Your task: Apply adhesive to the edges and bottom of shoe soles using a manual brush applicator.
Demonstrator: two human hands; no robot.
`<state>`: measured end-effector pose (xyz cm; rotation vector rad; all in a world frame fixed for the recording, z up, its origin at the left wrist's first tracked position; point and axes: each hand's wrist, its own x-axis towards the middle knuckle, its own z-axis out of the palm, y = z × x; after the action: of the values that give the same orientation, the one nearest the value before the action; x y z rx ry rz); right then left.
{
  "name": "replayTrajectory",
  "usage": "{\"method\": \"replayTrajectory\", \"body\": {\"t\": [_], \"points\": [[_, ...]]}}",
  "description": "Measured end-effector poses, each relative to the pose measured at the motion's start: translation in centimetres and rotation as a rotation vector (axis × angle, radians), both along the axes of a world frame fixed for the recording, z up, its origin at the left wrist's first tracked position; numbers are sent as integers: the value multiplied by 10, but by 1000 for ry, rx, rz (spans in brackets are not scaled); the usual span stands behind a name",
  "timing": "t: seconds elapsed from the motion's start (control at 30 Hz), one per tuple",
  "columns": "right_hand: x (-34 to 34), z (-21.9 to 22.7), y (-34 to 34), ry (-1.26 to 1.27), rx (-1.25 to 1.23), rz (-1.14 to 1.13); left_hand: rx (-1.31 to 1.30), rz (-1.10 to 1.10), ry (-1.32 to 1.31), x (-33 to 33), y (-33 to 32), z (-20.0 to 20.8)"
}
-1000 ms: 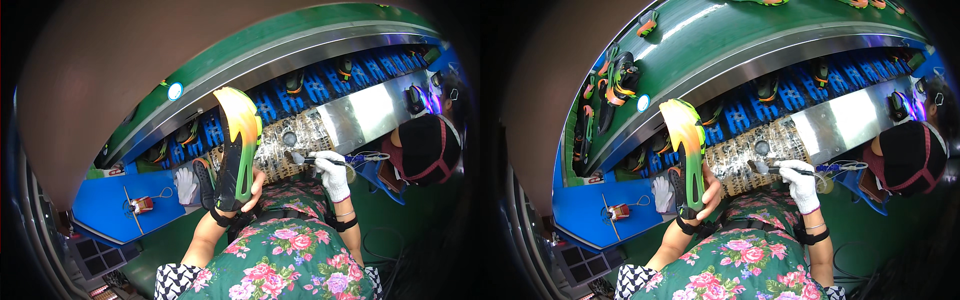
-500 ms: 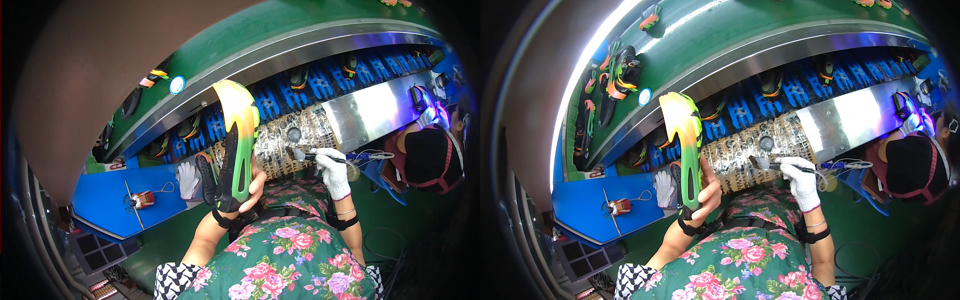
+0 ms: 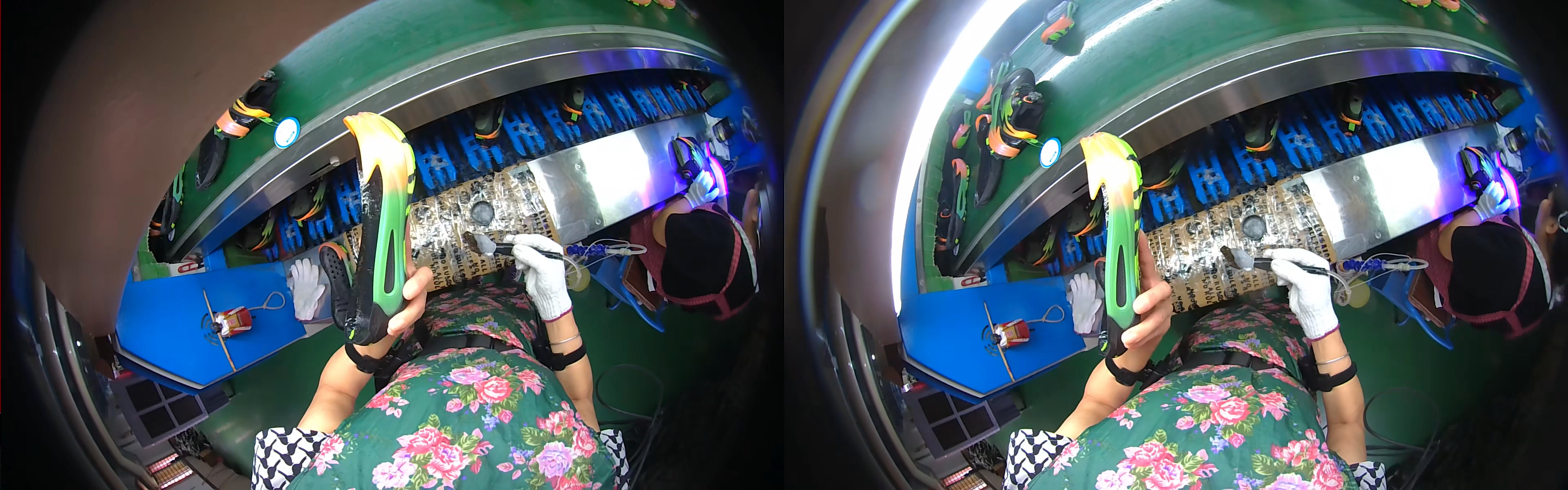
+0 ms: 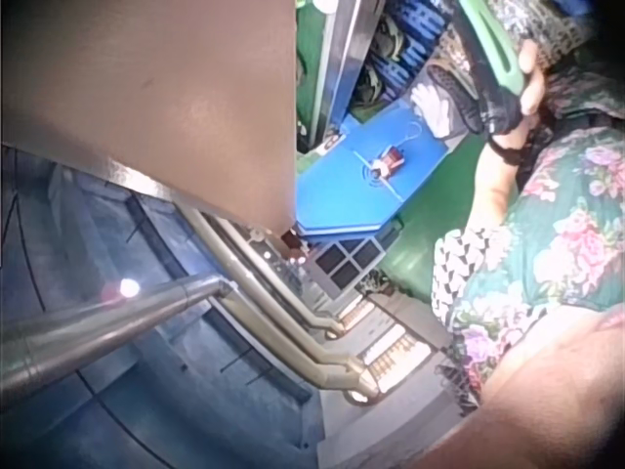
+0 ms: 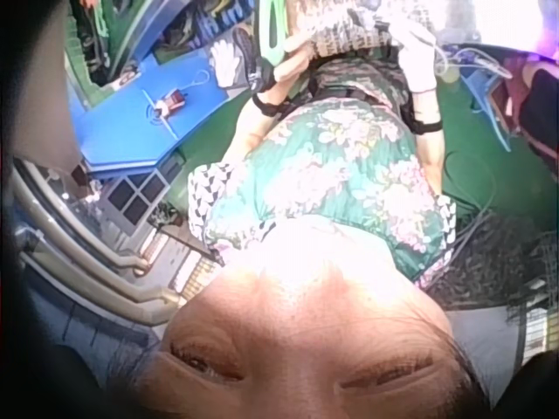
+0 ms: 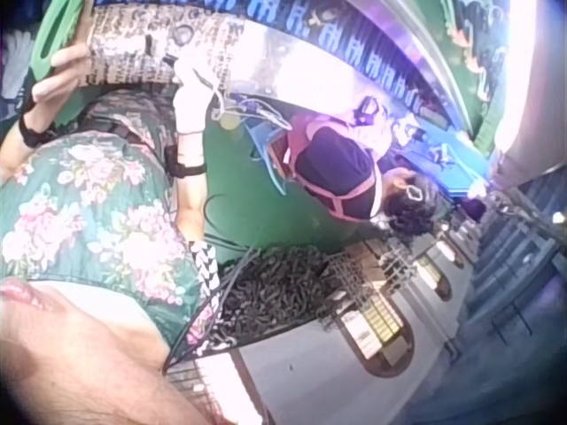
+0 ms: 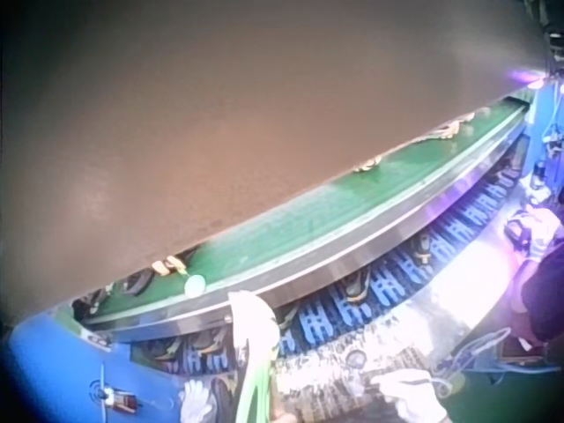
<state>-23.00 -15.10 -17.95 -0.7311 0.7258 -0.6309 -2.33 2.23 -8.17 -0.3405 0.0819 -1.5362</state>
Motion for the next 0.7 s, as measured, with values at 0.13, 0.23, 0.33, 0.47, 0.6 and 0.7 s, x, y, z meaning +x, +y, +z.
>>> {"method": "replayTrajectory", "body": {"t": [0.13, 0.23, 0.33, 0.47, 0.6, 0.7], "points": [[-3, 2, -2, 14, -13, -6, 163, -8, -270, 24, -3, 8], [-6, 1, -1, 27, -11, -31, 97, -31, -541, 52, -17, 39], [-4, 5, -1, 30, -32, -39, -107, -59, -891, 109, -45, 47], [-10, -4, -1, -8, -42, -57, 112, 92, -591, 154, -108, 88], [-6, -9, 1, 8, -85, -57, 313, 446, -223, 208, -153, 57], [-4, 0, 3, 67, -67, -48, 380, 447, -21, 207, -154, 49]]}}
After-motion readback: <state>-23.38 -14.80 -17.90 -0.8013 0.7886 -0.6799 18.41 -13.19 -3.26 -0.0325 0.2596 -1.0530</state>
